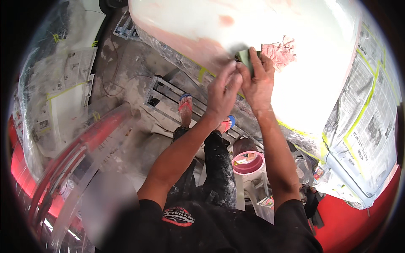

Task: The person sands a white car part, likely a fender, using a sanding block and a pink cloth. They repeatedly rub the surface, wipe it with the cloth, and occasionally dip the sanding block into a pink bucket of water.

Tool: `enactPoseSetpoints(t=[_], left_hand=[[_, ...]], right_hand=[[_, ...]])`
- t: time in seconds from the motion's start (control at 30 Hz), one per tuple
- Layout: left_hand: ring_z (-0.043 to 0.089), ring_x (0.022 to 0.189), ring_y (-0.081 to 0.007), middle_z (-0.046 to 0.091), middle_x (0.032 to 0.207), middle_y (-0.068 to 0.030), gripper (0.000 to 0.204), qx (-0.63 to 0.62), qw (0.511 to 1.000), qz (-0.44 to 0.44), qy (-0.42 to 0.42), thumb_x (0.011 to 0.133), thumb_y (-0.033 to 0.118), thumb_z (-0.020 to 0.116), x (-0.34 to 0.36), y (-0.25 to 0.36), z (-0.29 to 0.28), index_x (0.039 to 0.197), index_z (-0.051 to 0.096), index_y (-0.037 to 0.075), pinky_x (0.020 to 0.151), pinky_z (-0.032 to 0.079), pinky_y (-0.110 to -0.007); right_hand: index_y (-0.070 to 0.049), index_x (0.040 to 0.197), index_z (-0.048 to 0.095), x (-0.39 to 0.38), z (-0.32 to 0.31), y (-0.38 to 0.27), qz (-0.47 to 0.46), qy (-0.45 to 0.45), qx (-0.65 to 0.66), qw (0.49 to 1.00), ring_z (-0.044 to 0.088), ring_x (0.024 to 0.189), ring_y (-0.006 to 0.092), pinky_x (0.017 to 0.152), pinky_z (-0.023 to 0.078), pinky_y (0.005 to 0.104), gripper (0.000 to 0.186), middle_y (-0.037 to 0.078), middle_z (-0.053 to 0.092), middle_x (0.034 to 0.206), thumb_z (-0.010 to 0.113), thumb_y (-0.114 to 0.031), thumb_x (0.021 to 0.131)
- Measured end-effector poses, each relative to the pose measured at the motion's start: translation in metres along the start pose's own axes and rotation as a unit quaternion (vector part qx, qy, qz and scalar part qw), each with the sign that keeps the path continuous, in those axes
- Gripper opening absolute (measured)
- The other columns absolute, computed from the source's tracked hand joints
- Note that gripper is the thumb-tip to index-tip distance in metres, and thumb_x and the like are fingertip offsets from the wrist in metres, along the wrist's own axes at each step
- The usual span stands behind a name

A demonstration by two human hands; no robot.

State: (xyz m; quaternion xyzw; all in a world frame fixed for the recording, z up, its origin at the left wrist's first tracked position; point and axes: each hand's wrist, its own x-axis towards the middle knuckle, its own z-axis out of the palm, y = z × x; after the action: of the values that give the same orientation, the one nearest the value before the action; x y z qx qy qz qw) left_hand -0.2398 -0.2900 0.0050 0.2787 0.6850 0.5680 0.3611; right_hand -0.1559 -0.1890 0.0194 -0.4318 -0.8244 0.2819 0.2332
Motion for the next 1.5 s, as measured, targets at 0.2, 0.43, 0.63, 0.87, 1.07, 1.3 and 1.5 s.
enactPoseSetpoints(t=[0.2,0.43,0.63,0.87,1.07,1.3,1.5], left_hand=[[0.066,0.095,-0.014,0.069,0.106,-0.0087,0.044,-0.121,0.976,-0.136,0.118,0.101,0.02,0.067,0.063,0.026,-0.011,0.133,0.056,-0.009,0.083,0.053,-0.029],[0.045,0.128,-0.0483,0.048,0.141,-0.0326,0.099,0.3,0.951,-0.021,0.075,0.084,0.059,0.075,0.101,0.025,-0.014,0.146,0.044,-0.012,0.11,0.04,-0.056],[0.046,0.128,-0.0454,0.05,0.139,-0.0302,0.096,0.437,0.889,0.117,0.072,0.083,0.048,0.08,0.09,0.012,-0.008,0.154,0.037,-0.001,0.105,0.043,-0.056],[0.057,0.117,-0.0442,0.058,0.135,-0.0231,0.06,0.467,0.854,0.226,0.033,0.091,0.029,0.075,0.042,-0.012,0.005,0.142,0.057,0.002,0.103,0.048,-0.054],[0.059,0.111,-0.0364,0.06,0.131,-0.0179,0.052,0.497,0.79,0.358,0.03,0.091,0.032,0.074,0.098,-0.039,-0.043,0.136,0.063,0.01,0.097,0.05,-0.05],[0.056,0.108,-0.041,0.06,0.118,-0.0238,0.05,0.511,0.813,0.258,0.108,0.094,0.028,0.07,0.179,-0.016,-0.066,0.134,0.058,0.0,0.095,0.047,-0.054],[0.06,0.098,-0.0382,0.061,0.113,-0.0233,0.058,0.491,0.796,0.352,0.037,0.098,0.032,0.066,0.052,-0.049,-0.025,0.146,0.052,0.002,0.085,0.051,-0.053]], right_hand=[[-0.005,0.153,0.047,0.007,0.034,-0.021,-0.048,-0.036,0.073,0.995,0.053,0.119,0.0493,0.103,0.048,0.0509,0.075,0.029,0.048,0.146,0.072,-0.003,0.082],[-0.007,0.137,0.062,0.015,0.017,-0.002,-0.122,-0.147,0.006,0.982,0.047,0.132,0.0502,0.108,0.046,0.0535,0.057,0.029,0.047,0.151,0.069,0.001,0.081],[-0.006,0.14,0.061,0.05,-0.059,0.06,-0.157,0.009,-0.249,0.956,0.047,0.131,0.0432,0.115,0.033,0.0575,0.061,0.024,0.05,0.145,0.073,-0.043,0.093],[-0.008,0.132,0.065,0.076,-0.041,0.108,-0.199,0.004,-0.237,0.951,0.048,0.132,0.0347,0.116,0.031,0.0553,0.064,0.021,0.052,0.143,0.071,-0.056,0.091],[-0.01,0.127,0.068,0.075,-0.033,0.109,-0.206,0.035,-0.205,0.956,0.048,0.131,0.033,0.114,0.032,0.0539,0.06,0.02,0.055,0.137,0.074,-0.055,0.089],[-0.012,0.126,0.07,0.074,-0.029,0.109,-0.192,0.043,-0.191,0.961,0.046,0.13,0.0376,0.115,0.032,0.0546,0.059,0.019,0.055,0.137,0.075,-0.056,0.087],[-0.014,0.126,0.071,0.073,-0.029,0.116,-0.177,0.042,-0.197,0.963,0.047,0.128,0.0382,0.113,0.033,0.0547,0.059,0.017,0.056,0.136,0.077,-0.056,0.085]])
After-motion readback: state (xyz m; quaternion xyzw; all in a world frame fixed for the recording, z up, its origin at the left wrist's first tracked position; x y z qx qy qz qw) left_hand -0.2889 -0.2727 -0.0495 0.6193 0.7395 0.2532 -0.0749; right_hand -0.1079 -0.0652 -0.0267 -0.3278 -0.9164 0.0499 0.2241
